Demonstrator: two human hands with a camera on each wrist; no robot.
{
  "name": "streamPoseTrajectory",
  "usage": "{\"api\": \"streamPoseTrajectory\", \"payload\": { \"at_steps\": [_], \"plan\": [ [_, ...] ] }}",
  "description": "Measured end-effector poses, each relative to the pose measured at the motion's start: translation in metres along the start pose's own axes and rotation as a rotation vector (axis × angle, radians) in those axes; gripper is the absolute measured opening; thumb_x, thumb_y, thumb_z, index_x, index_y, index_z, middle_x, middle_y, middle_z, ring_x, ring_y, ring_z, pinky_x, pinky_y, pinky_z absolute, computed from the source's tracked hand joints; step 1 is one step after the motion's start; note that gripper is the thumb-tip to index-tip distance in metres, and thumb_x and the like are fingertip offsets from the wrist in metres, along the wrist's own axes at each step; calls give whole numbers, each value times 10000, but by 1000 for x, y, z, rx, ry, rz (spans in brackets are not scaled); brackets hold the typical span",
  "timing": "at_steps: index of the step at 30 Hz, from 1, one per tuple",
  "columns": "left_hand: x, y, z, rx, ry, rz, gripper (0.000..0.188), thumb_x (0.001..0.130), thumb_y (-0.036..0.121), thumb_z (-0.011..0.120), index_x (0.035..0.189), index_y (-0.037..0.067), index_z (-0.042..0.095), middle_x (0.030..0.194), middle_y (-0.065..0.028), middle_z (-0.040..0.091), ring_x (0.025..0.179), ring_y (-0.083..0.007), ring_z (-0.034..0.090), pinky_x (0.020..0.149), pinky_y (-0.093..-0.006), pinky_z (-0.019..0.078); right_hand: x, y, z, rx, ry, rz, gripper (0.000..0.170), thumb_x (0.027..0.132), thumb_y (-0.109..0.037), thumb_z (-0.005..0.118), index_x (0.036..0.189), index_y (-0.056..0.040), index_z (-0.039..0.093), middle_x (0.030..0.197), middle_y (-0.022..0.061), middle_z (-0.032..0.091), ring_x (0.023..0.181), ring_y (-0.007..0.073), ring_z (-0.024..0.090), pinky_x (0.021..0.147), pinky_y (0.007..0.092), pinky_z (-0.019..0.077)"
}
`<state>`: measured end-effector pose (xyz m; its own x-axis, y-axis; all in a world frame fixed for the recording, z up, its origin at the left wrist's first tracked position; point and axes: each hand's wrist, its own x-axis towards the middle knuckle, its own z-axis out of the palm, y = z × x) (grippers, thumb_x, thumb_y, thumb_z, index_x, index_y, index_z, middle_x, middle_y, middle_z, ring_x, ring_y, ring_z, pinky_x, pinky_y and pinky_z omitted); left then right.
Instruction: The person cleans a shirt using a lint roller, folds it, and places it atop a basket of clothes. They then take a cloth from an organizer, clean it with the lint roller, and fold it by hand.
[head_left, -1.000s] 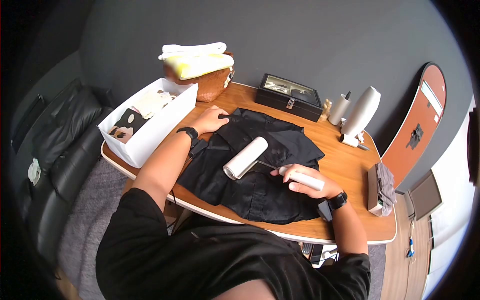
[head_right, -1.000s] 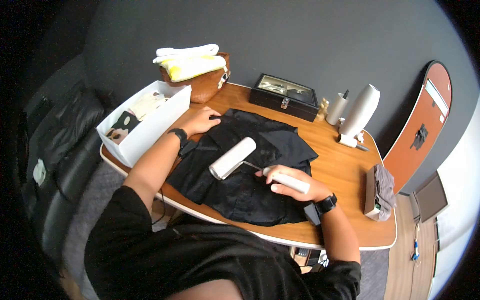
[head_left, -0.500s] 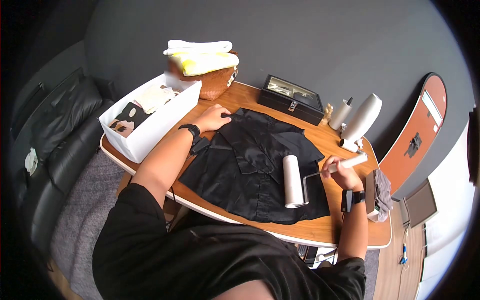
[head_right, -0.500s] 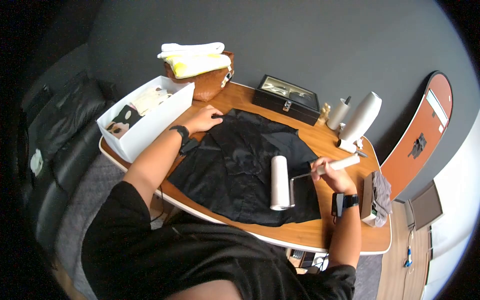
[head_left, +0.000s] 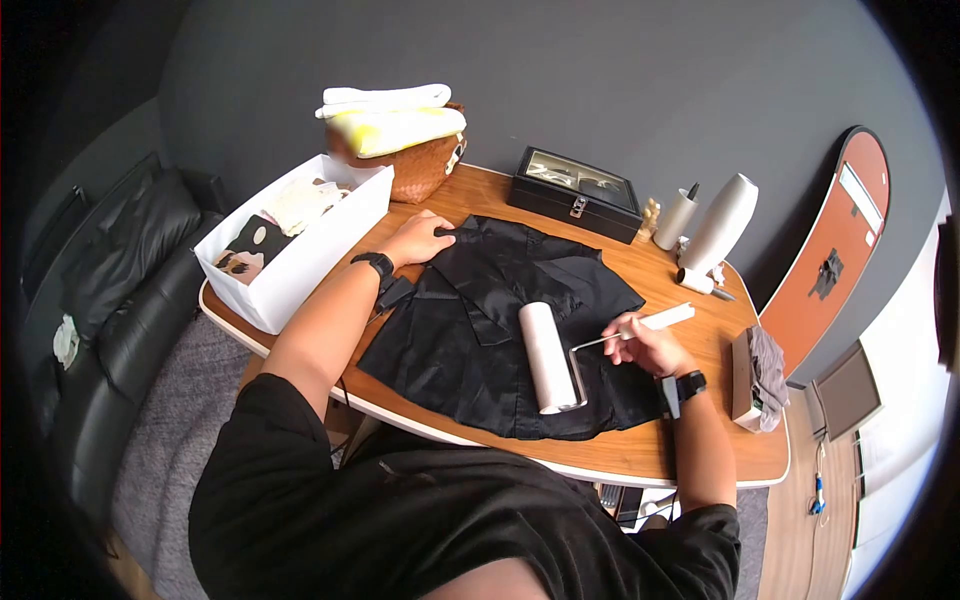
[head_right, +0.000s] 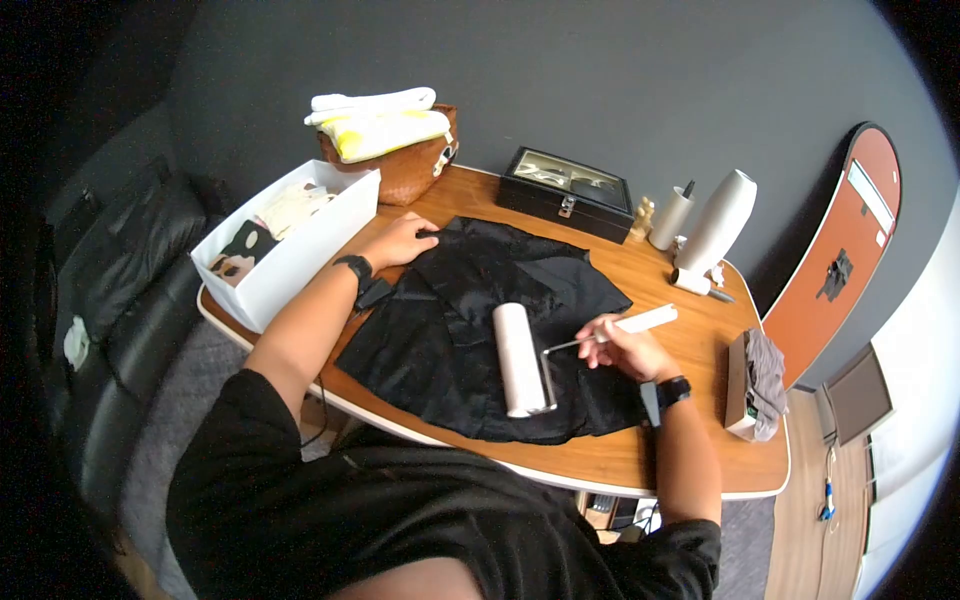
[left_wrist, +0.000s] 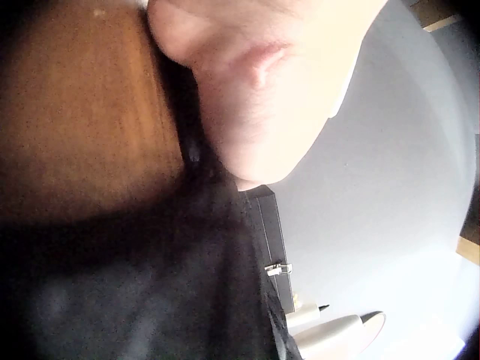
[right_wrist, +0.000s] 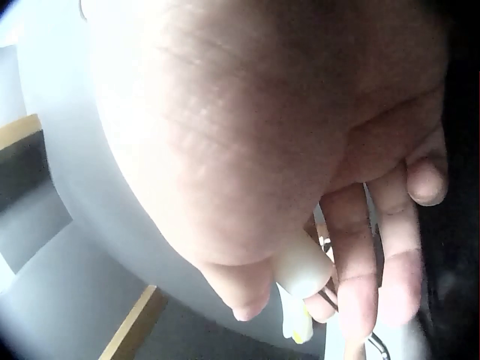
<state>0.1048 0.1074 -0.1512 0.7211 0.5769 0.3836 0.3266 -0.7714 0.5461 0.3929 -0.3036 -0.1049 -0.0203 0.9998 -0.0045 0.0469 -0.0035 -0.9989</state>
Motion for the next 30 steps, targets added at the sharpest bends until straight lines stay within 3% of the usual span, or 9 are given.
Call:
{"api": "streamPoseTrajectory", "payload": {
  "at_steps": [7, 13, 15, 21, 23, 25, 28, 30],
  "plan": [
    [-1, 0, -1, 0, 6, 15, 373, 959, 315, 713, 1225, 53, 725, 1276, -187, 630, 1254, -355, 577, 1078, -410, 447, 12, 5, 20, -29, 84, -40, 438, 1032, -428, 633, 1142, -7, 688, 915, 69, 720, 776, 125, 651, 685, 242, 506],
    [2, -7, 4, 1, 14, 20, 367, 958, 317, 716, 1214, 55, 729, 1260, -188, 636, 1237, -358, 587, 1070, -411, 453, 4, 4, -16, 55, 396, -49, 231, 977, -254, 707, 1013, -27, 692, 835, 48, 686, 700, 123, 631, 636, 246, 502],
    [3, -8, 4, -8, 12, 24, 365, 957, 319, 719, 1209, 54, 731, 1251, -188, 639, 1229, -358, 591, 1066, -411, 456, 1, 8, -33, 152, 480, -123, 173, 965, -216, 707, 987, -48, 676, 795, 21, 649, 655, 115, 591, 594, 230, 469],
    [4, -8, 4, -9, 7, 28, 372, 957, 319, 722, 1213, 49, 730, 1256, -189, 639, 1236, -354, 589, 1066, -408, 458, -15, 17, -81, 309, 780, -86, 161, 979, -242, 665, 941, -88, 639, 712, -14, 554, 562, 89, 509, 478, 237, 379],
    [4, -7, 3, 0, 6, 29, 374, 957, 319, 721, 1217, 49, 728, 1258, -188, 638, 1238, -354, 588, 1068, -408, 457, -17, 12, -82, 362, 891, -82, 143, 959, -243, 645, 923, -111, 604, 684, -32, 462, 552, 81, 410, 478, 238, 297],
    [3, -6, 3, 8, 6, 30, 377, 958, 319, 720, 1221, 49, 727, 1260, -188, 638, 1240, -354, 587, 1070, -407, 456, -18, 7, -77, 374, 879, -79, 140, 965, -229, 641, 899, -116, 590, 675, -44, 436, 529, 74, 367, 475, 242, 277],
    [2, -3, 1, -1, -1, 19, 382, 960, 319, 717, 1233, 51, 722, 1269, -185, 633, 1249, -352, 580, 1076, -405, 450, -6, 1, -51, 208, 680, -161, 88, 959, -146, 644, 913, -99, 587, 688, -54, 444, 535, 63, 360, 494, 242, 300],
    [2, -3, 1, -13, -4, 14, 386, 962, 318, 714, 1242, 51, 718, 1275, -183, 628, 1255, -349, 574, 1082, -403, 445, 2, -18, -7, 185, 589, -144, 114, 964, -144, 699, 894, -98, 621, 676, -41, 506, 539, 69, 433, 505, 240, 330]
  ]
}}
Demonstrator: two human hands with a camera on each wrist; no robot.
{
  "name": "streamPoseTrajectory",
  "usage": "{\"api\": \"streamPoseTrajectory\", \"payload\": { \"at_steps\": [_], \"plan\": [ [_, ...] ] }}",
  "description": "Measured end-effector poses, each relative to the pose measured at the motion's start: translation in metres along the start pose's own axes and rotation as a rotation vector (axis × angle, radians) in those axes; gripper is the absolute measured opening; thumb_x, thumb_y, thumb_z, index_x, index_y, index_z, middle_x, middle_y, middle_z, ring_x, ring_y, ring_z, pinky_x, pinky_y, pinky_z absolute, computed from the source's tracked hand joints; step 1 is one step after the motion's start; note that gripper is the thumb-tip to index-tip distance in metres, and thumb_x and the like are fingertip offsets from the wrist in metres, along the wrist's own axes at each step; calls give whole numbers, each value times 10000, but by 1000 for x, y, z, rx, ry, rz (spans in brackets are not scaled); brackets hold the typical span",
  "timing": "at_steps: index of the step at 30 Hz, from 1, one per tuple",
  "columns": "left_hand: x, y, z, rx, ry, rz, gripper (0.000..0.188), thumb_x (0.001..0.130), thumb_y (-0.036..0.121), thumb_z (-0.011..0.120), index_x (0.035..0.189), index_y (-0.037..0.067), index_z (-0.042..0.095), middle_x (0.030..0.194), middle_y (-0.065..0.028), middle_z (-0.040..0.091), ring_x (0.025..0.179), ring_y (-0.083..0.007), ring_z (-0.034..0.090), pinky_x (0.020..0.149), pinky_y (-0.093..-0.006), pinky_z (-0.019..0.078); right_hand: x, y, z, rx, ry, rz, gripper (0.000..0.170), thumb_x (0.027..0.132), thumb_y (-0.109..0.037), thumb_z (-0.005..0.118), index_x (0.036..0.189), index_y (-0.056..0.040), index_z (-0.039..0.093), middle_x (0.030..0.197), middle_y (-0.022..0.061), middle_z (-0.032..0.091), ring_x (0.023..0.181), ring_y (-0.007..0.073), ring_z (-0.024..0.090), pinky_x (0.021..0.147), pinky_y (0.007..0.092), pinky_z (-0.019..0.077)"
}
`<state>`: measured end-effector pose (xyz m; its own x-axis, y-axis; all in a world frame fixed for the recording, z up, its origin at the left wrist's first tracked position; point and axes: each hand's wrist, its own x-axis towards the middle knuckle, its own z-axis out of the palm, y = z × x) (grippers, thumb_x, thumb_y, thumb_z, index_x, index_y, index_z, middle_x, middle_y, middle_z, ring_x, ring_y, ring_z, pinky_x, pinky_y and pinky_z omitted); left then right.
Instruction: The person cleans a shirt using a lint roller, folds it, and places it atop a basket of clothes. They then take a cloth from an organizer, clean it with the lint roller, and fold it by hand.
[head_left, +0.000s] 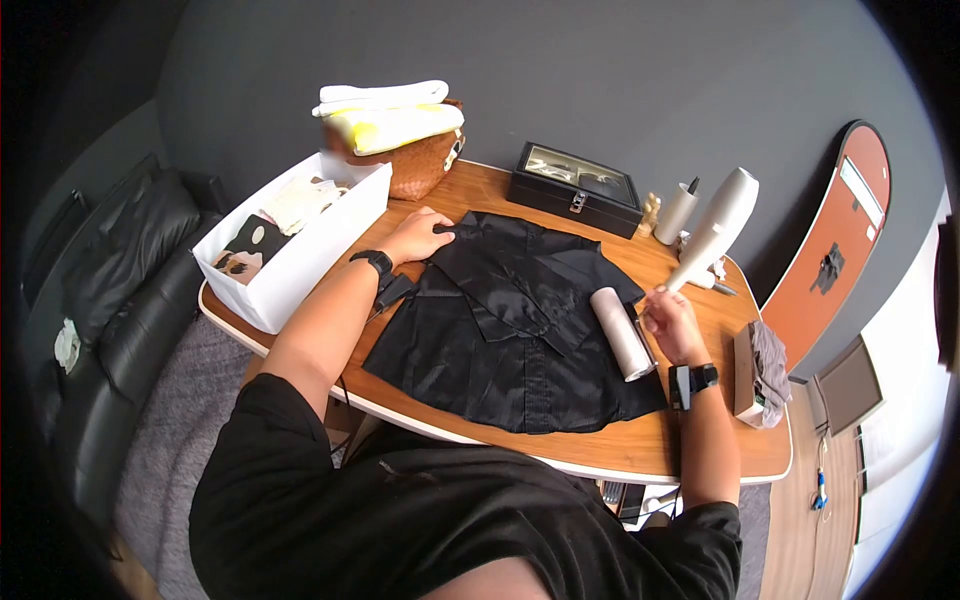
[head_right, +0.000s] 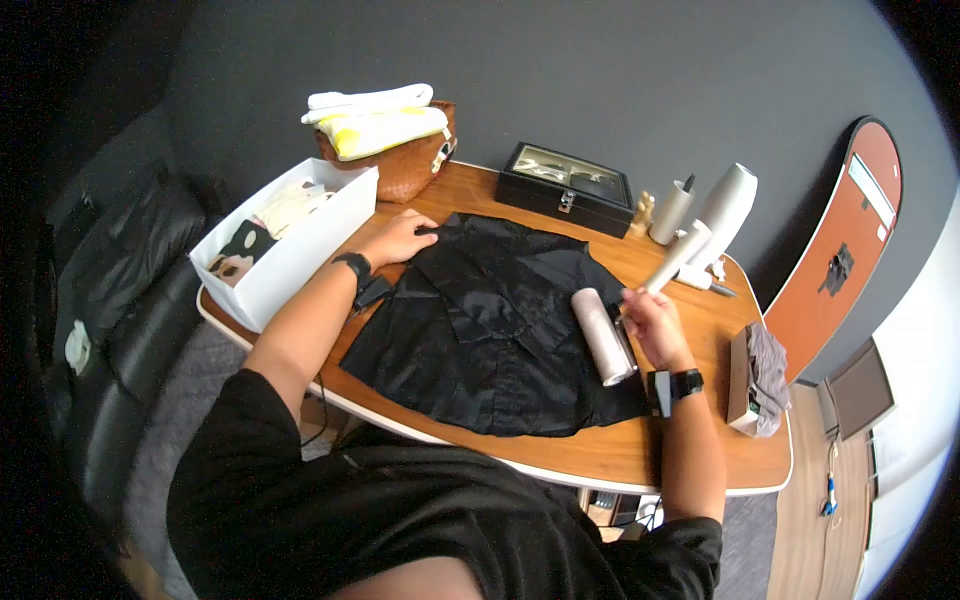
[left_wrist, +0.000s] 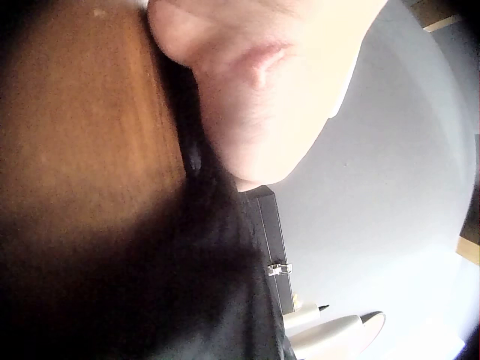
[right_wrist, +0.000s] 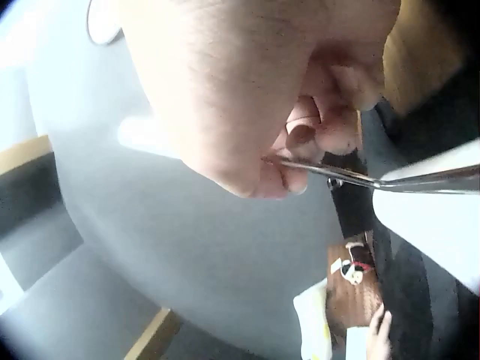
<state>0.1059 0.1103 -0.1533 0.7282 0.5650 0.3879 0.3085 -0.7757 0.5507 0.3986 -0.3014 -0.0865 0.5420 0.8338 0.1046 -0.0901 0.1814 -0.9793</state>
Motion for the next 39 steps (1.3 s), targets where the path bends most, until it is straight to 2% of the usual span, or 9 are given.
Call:
{"api": "streamPoseTrajectory", "payload": {
  "at_steps": [4, 15, 17, 21, 22, 26, 29, 34, 39],
  "plan": [
    [-1, 3, -2, 2, -9, -12, 386, 963, 317, 712, 1243, 51, 717, 1277, -183, 625, 1257, -348, 571, 1084, -402, 442, -13, -2, 37, -151, -194, 76, 128, 966, -181, 746, 920, -94, 663, 674, -30, 577, 580, 95, 566, 561, 217, 432],
    [0, 0, -1, 20, -7, 8, 406, 955, 337, 707, 1238, 46, 718, 1297, -201, 632, 1264, -364, 580, 1091, -415, 451, -6, 7, 25, -153, -212, 94, 354, 1100, -328, 527, 853, -81, 584, 630, 36, 570, 596, 185, 601, 590, 277, 446],
    [0, -1, 0, 18, 2, 4, 406, 953, 338, 709, 1237, 47, 719, 1290, -200, 635, 1264, -363, 581, 1089, -414, 452, -9, 5, 28, -17, -191, 21, 382, 1115, -336, 491, 858, -71, 587, 645, 41, 574, 641, 192, 625, 616, 272, 461],
    [0, -2, 1, 36, 24, 25, 398, 950, 332, 714, 1229, 49, 723, 1273, -200, 644, 1255, -363, 587, 1081, -413, 459, -8, 3, 32, 55, -210, -101, 391, 1140, -324, 424, 909, -54, 587, 801, 64, 652, 921, 206, 713, 752, 295, 540],
    [0, -2, 1, 35, 23, 23, 398, 950, 332, 714, 1229, 49, 723, 1273, -200, 644, 1255, -363, 587, 1081, -413, 459, -11, 0, 34, 46, -232, -94, 314, 1140, -293, 428, 998, -65, 589, 951, 77, 702, 1063, 210, 709, 825, 316, 551],
    [0, -3, 1, 13, 6, 14, 379, 963, 317, 716, 1233, 53, 719, 1270, -194, 632, 1250, -366, 575, 1075, -413, 449, -24, -6, 56, -139, -231, -74, 164, 1112, -275, 515, 1119, -117, 556, 1134, 105, 723, 1083, 208, 705, 857, 321, 538],
    [1, -4, 1, 28, 10, 27, 381, 962, 317, 716, 1235, 52, 718, 1273, -195, 632, 1248, -365, 578, 1075, -412, 450, -22, -4, 51, -322, -371, -170, 172, 1105, -290, 532, 1116, -119, 554, 1107, 102, 732, 1076, 201, 703, 853, 315, 531],
    [-1, 3, -2, 52, 7, 11, 398, 958, 327, 708, 1240, 46, 717, 1283, -203, 640, 1242, -364, 594, 1074, -413, 466, -24, 0, 50, -324, -446, -154, 76, 985, -59, 712, 941, -64, 651, 989, 84, 732, 924, 174, 726, 793, 283, 565],
    [-1, 2, -2, 44, 1, 3, 408, 959, 328, 708, 1244, 36, 713, 1286, -198, 637, 1253, -357, 586, 1080, -408, 459, -28, -6, 49, -246, -632, -98, 74, 971, -69, 711, 1024, -45, 665, 1054, 96, 735, 1027, 201, 707, 962, 368, 548]
  ]
}}
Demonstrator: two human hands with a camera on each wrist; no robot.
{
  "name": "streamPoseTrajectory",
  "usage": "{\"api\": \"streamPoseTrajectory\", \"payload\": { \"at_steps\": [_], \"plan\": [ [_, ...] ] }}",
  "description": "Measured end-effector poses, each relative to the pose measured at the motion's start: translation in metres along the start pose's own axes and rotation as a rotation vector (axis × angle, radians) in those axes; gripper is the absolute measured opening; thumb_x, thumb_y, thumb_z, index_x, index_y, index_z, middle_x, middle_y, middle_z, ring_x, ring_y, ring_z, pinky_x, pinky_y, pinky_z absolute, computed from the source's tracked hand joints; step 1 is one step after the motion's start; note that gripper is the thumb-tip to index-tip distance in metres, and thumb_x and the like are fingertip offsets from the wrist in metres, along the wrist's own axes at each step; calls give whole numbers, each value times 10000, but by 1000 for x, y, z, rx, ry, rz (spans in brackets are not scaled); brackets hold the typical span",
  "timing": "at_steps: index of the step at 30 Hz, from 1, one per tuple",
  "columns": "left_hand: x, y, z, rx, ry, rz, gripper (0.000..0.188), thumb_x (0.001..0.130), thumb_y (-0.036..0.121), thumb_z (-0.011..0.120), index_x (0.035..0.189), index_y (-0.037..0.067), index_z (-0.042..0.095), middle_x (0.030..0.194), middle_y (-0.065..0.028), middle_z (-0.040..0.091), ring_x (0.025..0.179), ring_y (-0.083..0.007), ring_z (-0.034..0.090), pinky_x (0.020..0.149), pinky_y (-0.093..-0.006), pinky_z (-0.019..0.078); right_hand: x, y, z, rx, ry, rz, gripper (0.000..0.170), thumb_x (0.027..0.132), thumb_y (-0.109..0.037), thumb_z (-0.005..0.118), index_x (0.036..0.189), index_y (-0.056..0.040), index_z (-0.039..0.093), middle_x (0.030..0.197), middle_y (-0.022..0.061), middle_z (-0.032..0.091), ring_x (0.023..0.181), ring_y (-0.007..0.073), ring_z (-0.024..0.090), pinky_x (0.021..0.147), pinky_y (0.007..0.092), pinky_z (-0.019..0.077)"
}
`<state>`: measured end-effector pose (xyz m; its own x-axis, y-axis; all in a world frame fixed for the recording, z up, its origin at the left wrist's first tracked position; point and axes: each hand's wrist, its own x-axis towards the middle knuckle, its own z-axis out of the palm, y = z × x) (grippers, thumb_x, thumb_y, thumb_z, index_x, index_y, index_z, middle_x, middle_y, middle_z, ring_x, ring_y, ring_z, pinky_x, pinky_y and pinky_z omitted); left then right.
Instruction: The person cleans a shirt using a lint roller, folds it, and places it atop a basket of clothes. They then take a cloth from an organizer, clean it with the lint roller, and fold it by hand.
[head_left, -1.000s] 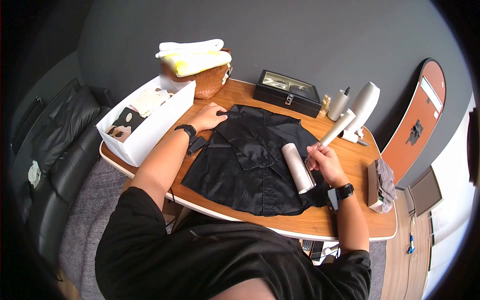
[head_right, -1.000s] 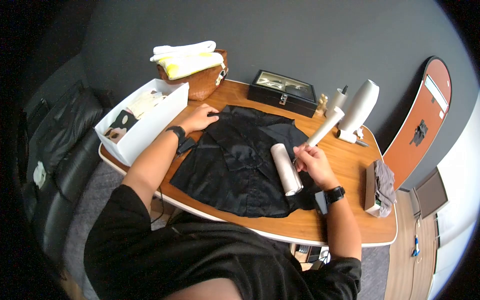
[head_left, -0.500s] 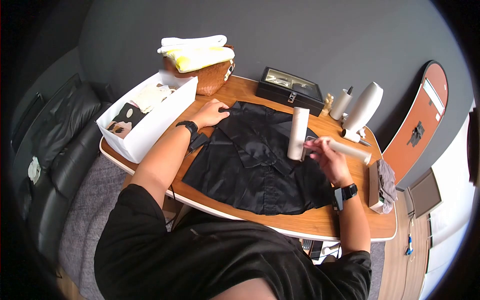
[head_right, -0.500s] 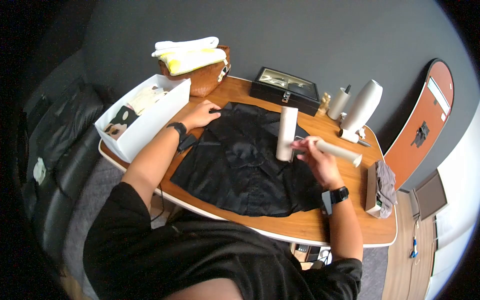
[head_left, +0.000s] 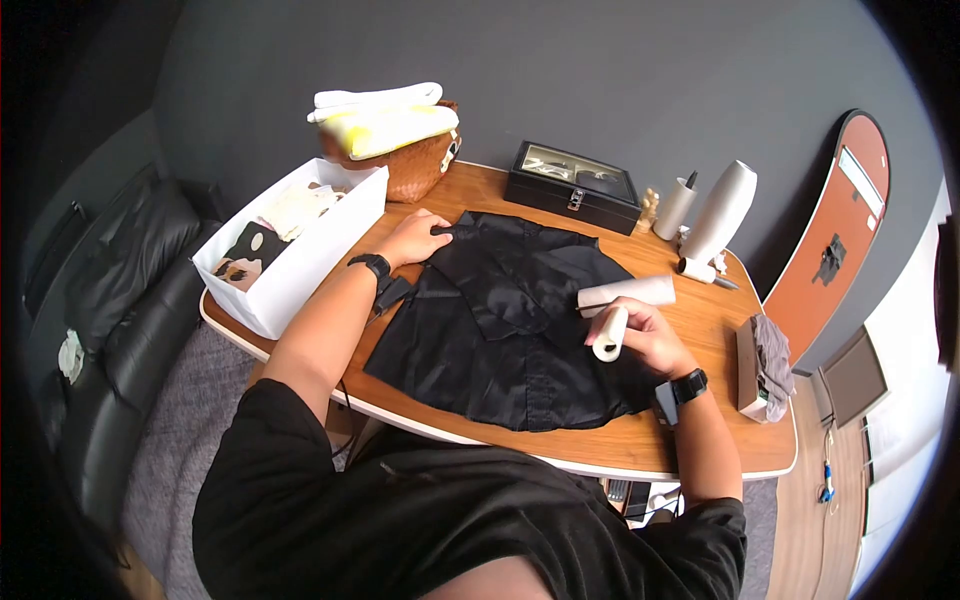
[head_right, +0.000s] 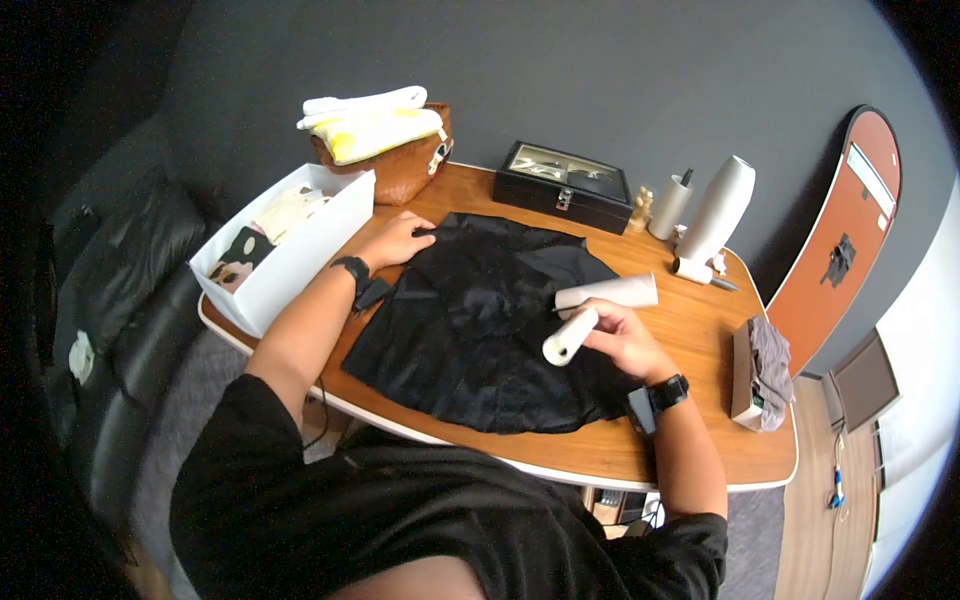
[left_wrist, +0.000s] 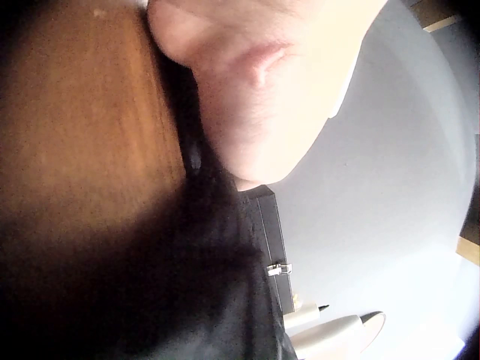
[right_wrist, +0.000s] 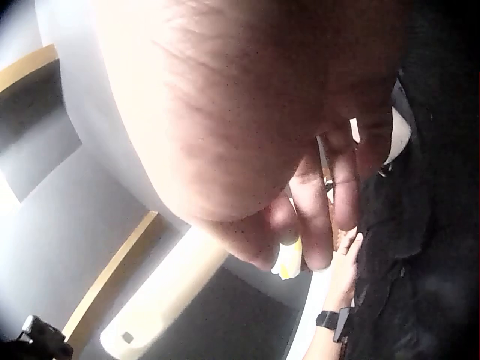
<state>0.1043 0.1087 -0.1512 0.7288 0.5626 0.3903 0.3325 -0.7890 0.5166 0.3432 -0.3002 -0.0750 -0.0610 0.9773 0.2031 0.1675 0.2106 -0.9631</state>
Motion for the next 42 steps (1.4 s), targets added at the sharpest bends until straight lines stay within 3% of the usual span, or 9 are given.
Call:
{"api": "streamPoseTrajectory", "payload": {
  "at_steps": [6, 8, 12, 16, 21, 25, 32, 39, 42],
  "plan": [
    [2, -4, 3, -21, 9, 1, 382, 953, 312, 720, 1234, 54, 722, 1268, -186, 640, 1252, -354, 576, 1083, -409, 442, 3, 2, 6, 140, -106, -101, 126, 973, -109, 683, 1071, -34, 657, 1174, 143, 705, 1147, 260, 655, 1057, 397, 469],
    [3, -5, 3, -27, 7, -5, 380, 954, 311, 720, 1234, 54, 722, 1271, -184, 638, 1254, -353, 574, 1083, -408, 443, 5, -1, 9, -89, -93, -151, 209, 959, -203, 710, 1053, -25, 655, 1182, 172, 694, 1168, 292, 630, 1052, 415, 458],
    [2, -7, 5, -31, 11, 5, 382, 955, 308, 719, 1239, 53, 719, 1276, -182, 633, 1251, -352, 575, 1081, -406, 444, 4, -10, 27, 141, -142, -219, 304, 963, -354, 702, 1028, -70, 617, 1235, 219, 650, 1113, 275, 594, 941, 342, 413],
    [0, -1, 2, -37, 1, -23, 385, 958, 304, 717, 1246, 50, 715, 1284, -183, 625, 1257, -352, 570, 1086, -405, 440, 2, 1, 23, 181, -187, -115, 302, 1029, -377, 648, 1029, -76, 630, 1231, 237, 681, 1144, 242, 622, 946, 319, 484],
    [1, -1, 0, -29, -19, -10, 390, 962, 309, 710, 1253, 48, 712, 1291, -183, 615, 1276, -351, 556, 1096, -404, 430, 1, -19, 16, -142, -88, 146, 254, 1057, -244, 628, 1222, -52, 621, 878, 81, 719, 747, 117, 647, 688, 245, 509],
    [0, 1, -1, -38, -25, -28, 393, 962, 315, 710, 1252, 49, 712, 1295, -183, 616, 1280, -350, 555, 1096, -405, 430, -7, -30, 1, -4, -199, 159, 349, 978, -191, 739, 1240, -26, 578, 787, 99, 703, 657, 156, 669, 620, 271, 521],
    [0, 0, 0, -29, -15, -18, 389, 964, 320, 708, 1251, 58, 714, 1306, -183, 617, 1285, -350, 557, 1099, -406, 430, -19, -18, -1, 411, -682, 192, 447, 871, -106, 839, 1170, 26, 534, 914, 210, 751, 835, 265, 750, 735, 351, 565],
    [1, -2, 2, -22, -1, -11, 381, 957, 311, 717, 1236, 51, 719, 1286, -188, 627, 1269, -354, 566, 1090, -408, 438, -7, -1, -3, 346, -560, 42, 380, 899, -85, 808, 1161, -30, 539, 979, 189, 755, 906, 266, 754, 761, 341, 562],
    [2, -4, 3, -23, 11, 7, 379, 954, 308, 721, 1229, 47, 720, 1273, -192, 632, 1259, -356, 572, 1088, -409, 441, -3, 3, -2, 145, -346, 234, 337, 918, 14, 761, 1158, -68, 539, 1004, 134, 729, 1002, 220, 745, 840, 324, 590]
  ]
}}
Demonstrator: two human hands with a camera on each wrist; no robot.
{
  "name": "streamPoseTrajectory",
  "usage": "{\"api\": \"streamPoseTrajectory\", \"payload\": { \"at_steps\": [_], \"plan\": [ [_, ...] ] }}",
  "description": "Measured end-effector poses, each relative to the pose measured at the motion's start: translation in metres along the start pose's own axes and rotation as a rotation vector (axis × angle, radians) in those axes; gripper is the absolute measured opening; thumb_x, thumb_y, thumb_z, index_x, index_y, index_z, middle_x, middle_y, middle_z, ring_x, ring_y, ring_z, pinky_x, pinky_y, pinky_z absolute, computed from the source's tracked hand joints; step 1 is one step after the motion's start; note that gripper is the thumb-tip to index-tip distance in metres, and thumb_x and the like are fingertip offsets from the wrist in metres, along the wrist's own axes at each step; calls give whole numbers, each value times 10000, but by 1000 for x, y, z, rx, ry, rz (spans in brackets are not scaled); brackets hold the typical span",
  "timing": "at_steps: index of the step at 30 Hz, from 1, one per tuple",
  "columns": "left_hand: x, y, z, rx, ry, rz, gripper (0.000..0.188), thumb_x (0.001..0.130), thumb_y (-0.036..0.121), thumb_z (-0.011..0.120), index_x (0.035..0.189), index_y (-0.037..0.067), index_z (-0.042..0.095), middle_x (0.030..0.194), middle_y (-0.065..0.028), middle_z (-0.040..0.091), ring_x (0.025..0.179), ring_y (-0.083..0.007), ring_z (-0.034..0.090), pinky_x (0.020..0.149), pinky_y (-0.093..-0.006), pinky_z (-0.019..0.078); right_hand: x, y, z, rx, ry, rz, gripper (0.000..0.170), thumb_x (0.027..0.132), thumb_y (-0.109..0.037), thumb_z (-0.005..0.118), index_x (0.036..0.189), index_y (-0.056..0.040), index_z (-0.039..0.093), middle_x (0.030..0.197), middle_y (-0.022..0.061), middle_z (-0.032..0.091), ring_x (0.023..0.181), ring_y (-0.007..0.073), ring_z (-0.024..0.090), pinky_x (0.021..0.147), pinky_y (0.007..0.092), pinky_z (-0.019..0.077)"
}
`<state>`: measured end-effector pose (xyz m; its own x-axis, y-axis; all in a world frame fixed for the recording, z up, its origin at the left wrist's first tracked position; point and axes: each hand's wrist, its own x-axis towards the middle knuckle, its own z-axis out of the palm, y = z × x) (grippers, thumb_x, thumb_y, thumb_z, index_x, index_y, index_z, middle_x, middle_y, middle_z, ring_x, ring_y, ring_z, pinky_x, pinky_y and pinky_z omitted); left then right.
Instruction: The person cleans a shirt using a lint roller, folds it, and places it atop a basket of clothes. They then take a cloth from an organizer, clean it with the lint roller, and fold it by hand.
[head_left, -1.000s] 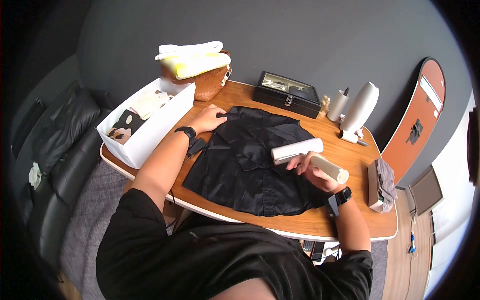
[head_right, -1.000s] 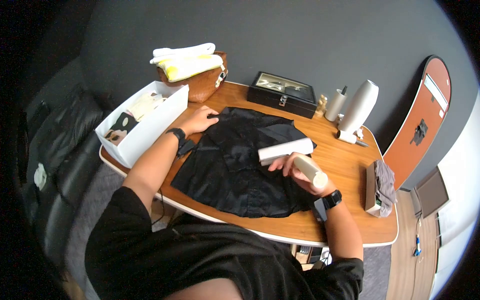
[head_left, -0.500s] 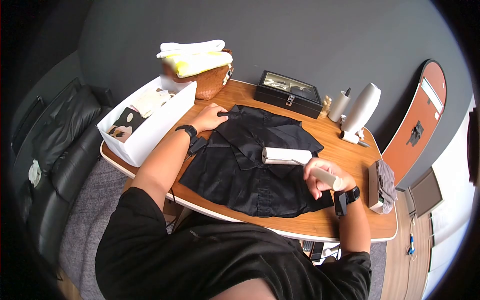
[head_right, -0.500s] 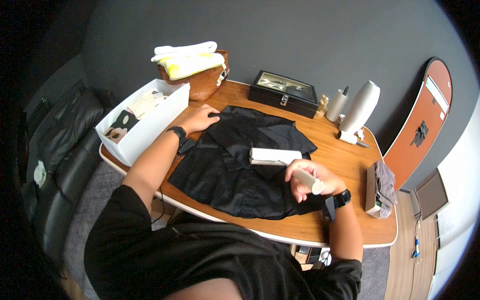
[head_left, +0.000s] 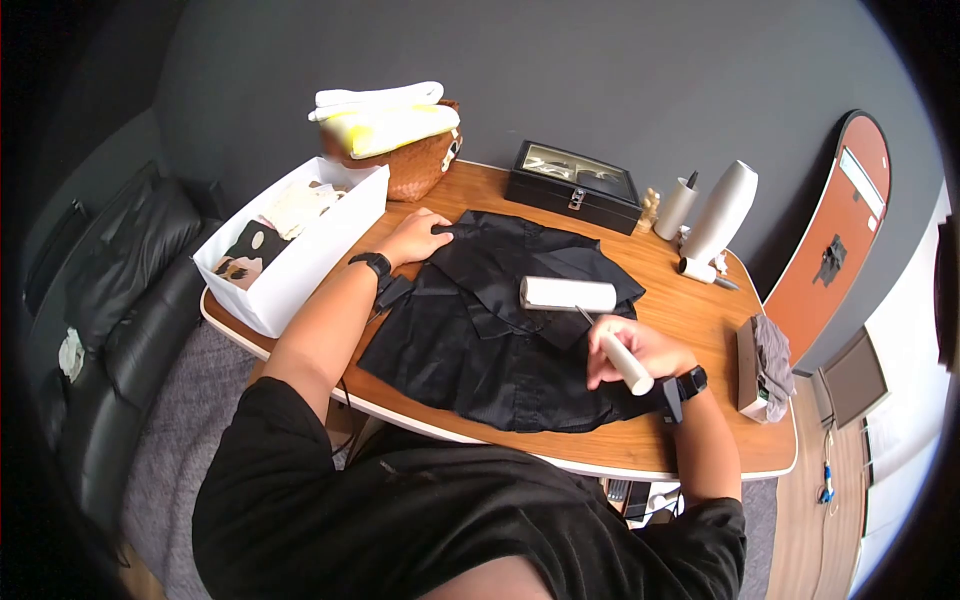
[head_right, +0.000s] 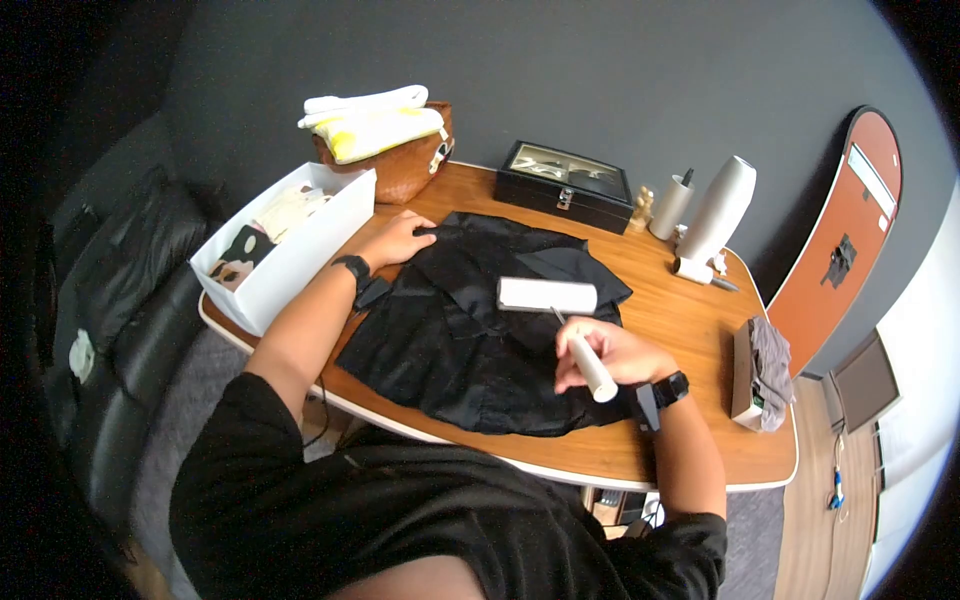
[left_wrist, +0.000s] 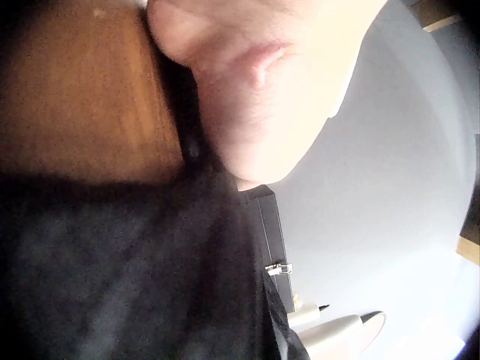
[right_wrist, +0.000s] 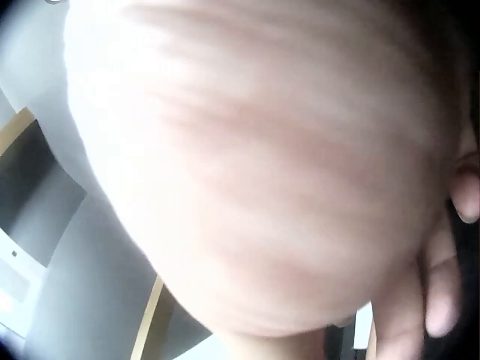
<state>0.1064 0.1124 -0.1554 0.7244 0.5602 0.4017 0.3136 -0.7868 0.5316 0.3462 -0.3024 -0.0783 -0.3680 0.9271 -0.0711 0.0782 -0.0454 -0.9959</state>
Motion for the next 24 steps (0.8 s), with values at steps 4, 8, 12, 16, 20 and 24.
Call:
{"api": "streamPoseTrajectory", "payload": {
  "at_steps": [4, 8, 12, 16, 20, 24],
  "plan": [
    [-2, 2, -2, -2, 1, 3, 377, 953, 303, 723, 1228, 45, 721, 1268, -194, 633, 1254, -358, 574, 1088, -409, 440, 19, 26, -11, -36, 155, -22, 271, 976, 42, 661, 1182, -91, 543, 1004, 72, 660, 962, 189, 703, 871, 310, 587],
    [-1, -1, -1, 3, -3, 13, 392, 956, 316, 717, 1236, 42, 717, 1279, -197, 635, 1261, -361, 575, 1090, -410, 445, 18, 22, -10, -48, 165, -54, 288, 967, 62, 647, 1187, -92, 545, 1007, 70, 645, 949, 184, 694, 834, 301, 590],
    [-1, 1, -2, 1, -11, 2, 410, 956, 334, 714, 1242, 41, 714, 1285, -197, 639, 1267, -359, 577, 1091, -412, 451, 0, -1, 0, -30, 111, 33, 289, 942, 13, 709, 1168, -71, 549, 954, 77, 665, 903, 173, 712, 744, 284, 594],
    [-2, 3, -2, -3, -6, -9, 410, 952, 335, 717, 1239, 43, 717, 1281, -196, 642, 1264, -359, 579, 1089, -412, 453, -27, -9, -8, 166, -57, 33, 329, 873, -36, 814, 1069, 14, 554, 802, 144, 705, 704, 227, 745, 585, 279, 571],
    [-2, 3, -1, -9, 3, -4, 405, 950, 336, 719, 1229, 42, 722, 1269, -198, 644, 1256, -362, 583, 1087, -411, 454, -40, -13, -11, 195, -194, 13, 292, 890, -26, 795, 1061, 21, 562, 798, 167, 712, 705, 268, 747, 620, 327, 586],
    [0, 0, 0, -4, 9, 22, 400, 948, 331, 723, 1224, 42, 725, 1261, -198, 645, 1237, -362, 593, 1079, -412, 460, -31, -2, -19, 259, -234, -73, 284, 882, 15, 789, 1067, -3, 575, 856, 149, 719, 766, 255, 745, 683, 345, 592]
  ]
}}
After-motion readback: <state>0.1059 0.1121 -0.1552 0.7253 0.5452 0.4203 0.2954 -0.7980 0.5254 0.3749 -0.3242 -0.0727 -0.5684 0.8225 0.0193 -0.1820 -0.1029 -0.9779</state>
